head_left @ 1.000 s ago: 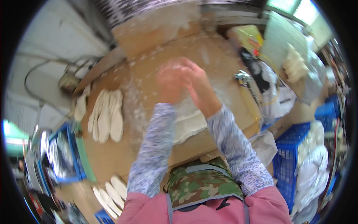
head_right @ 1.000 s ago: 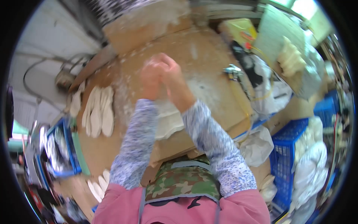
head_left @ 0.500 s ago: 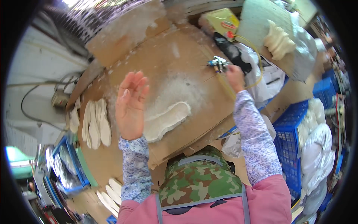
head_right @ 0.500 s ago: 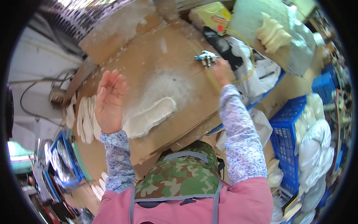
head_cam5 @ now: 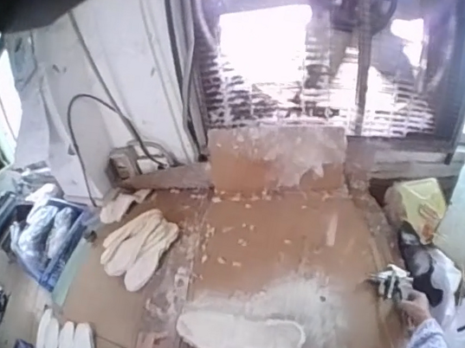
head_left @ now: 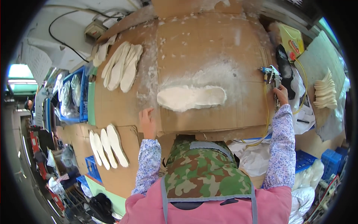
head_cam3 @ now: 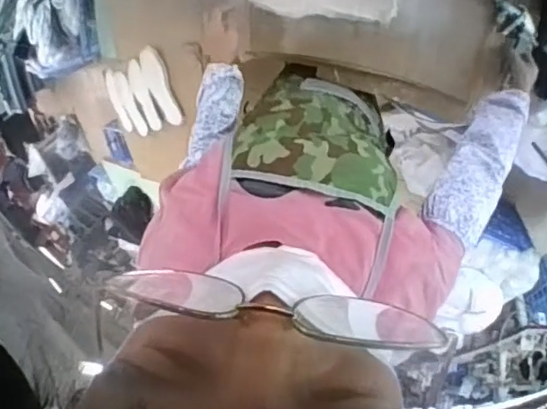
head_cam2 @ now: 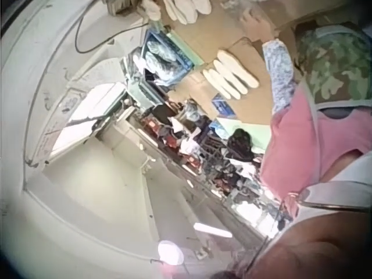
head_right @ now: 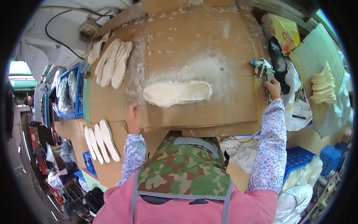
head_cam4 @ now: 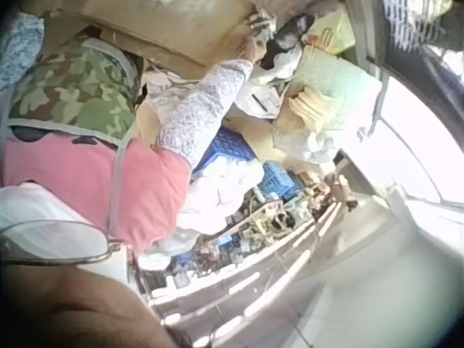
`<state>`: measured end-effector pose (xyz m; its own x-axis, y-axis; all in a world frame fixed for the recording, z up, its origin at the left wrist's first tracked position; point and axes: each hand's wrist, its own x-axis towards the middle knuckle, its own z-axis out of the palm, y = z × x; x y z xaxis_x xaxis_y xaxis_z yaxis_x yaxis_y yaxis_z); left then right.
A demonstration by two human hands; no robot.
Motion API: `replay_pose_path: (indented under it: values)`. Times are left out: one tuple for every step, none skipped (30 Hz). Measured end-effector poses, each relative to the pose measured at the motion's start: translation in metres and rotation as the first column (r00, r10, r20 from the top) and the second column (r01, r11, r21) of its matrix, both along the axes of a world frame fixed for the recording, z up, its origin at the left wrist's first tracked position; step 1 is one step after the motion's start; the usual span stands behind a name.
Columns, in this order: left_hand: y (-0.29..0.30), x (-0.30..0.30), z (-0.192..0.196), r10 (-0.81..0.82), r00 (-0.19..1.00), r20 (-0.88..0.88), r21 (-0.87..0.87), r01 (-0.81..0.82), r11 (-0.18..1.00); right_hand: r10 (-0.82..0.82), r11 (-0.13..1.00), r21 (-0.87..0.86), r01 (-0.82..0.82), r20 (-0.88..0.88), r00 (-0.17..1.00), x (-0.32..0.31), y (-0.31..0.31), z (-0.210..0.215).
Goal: Cleaning shoe soles with an air gun and wool material before stacking them.
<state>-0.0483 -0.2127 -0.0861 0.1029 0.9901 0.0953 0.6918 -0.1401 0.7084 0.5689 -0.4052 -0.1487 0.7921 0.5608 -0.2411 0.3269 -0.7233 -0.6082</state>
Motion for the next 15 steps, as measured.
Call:
replay_pose_path:
  values:
    - [0.000,0.010,0.008,-0.086,0.991,-0.104,0.141,0.100,0.985,0.015,1.000,-0.013,-0.014,0.006,1.000,-0.003,0.004,0.011]
    - [0.000,0.021,0.016,-0.155,0.963,-0.220,0.267,0.212,0.940,-0.025,0.996,0.089,0.028,-0.031,0.999,-0.013,0.011,0.023]
    - [-0.003,0.032,0.024,-0.145,0.966,-0.213,0.257,0.199,0.946,-0.063,0.979,0.189,0.076,-0.071,0.995,-0.023,0.016,0.039]
    - [-0.006,0.047,0.031,-0.275,0.946,-0.170,0.267,0.313,0.912,-0.063,0.981,0.178,0.072,-0.059,0.996,-0.026,0.012,0.053]
    - [-0.008,0.061,0.033,-0.402,0.907,-0.127,0.286,0.421,0.861,-0.039,0.986,0.167,0.011,0.164,0.986,-0.028,0.008,0.067]
    - [-0.010,0.076,0.028,-0.479,0.873,-0.096,0.285,0.485,0.827,-0.013,0.989,0.142,-0.045,0.380,0.925,-0.032,0.000,0.082]
    - [-0.015,0.086,0.025,-0.538,0.840,-0.074,0.287,0.535,0.795,-0.001,0.989,0.139,-0.056,0.383,0.924,-0.047,0.000,0.102]
    - [-0.022,0.097,0.024,-0.549,0.831,-0.086,0.264,0.551,0.792,-0.040,0.942,0.336,-0.008,0.135,0.990,-0.075,-0.001,0.126]
    - [-0.028,0.109,0.025,-0.574,0.814,-0.087,0.241,0.576,0.781,-0.046,0.862,0.496,0.099,-0.119,0.992,-0.104,-0.008,0.153]
    - [-0.034,0.116,0.022,-0.580,0.811,-0.077,0.240,0.580,0.778,0.013,0.798,0.588,0.131,-0.234,0.972,-0.132,-0.013,0.175]
    - [-0.041,0.122,0.016,-0.610,0.789,-0.082,0.182,0.613,0.769,0.018,0.830,0.526,0.187,-0.360,0.933,-0.139,-0.037,0.179]
    - [-0.046,0.124,0.008,-0.640,0.764,-0.086,0.122,0.646,0.754,0.037,0.852,0.457,0.258,-0.542,0.839,-0.165,-0.045,0.193]
    - [-0.049,0.125,-0.002,-0.661,0.742,-0.116,0.169,0.670,0.723,0.117,0.871,0.447,0.204,-0.592,0.797,-0.183,-0.053,0.197]
    - [-0.050,0.123,-0.004,-0.677,0.728,-0.106,0.164,0.685,0.710,0.051,0.881,0.421,0.217,-0.540,0.840,-0.211,-0.053,0.198]
    - [-0.049,0.119,-0.004,-0.696,0.717,-0.037,0.118,0.694,0.710,-0.029,0.923,0.323,0.210,-0.485,0.874,-0.231,-0.053,0.196]
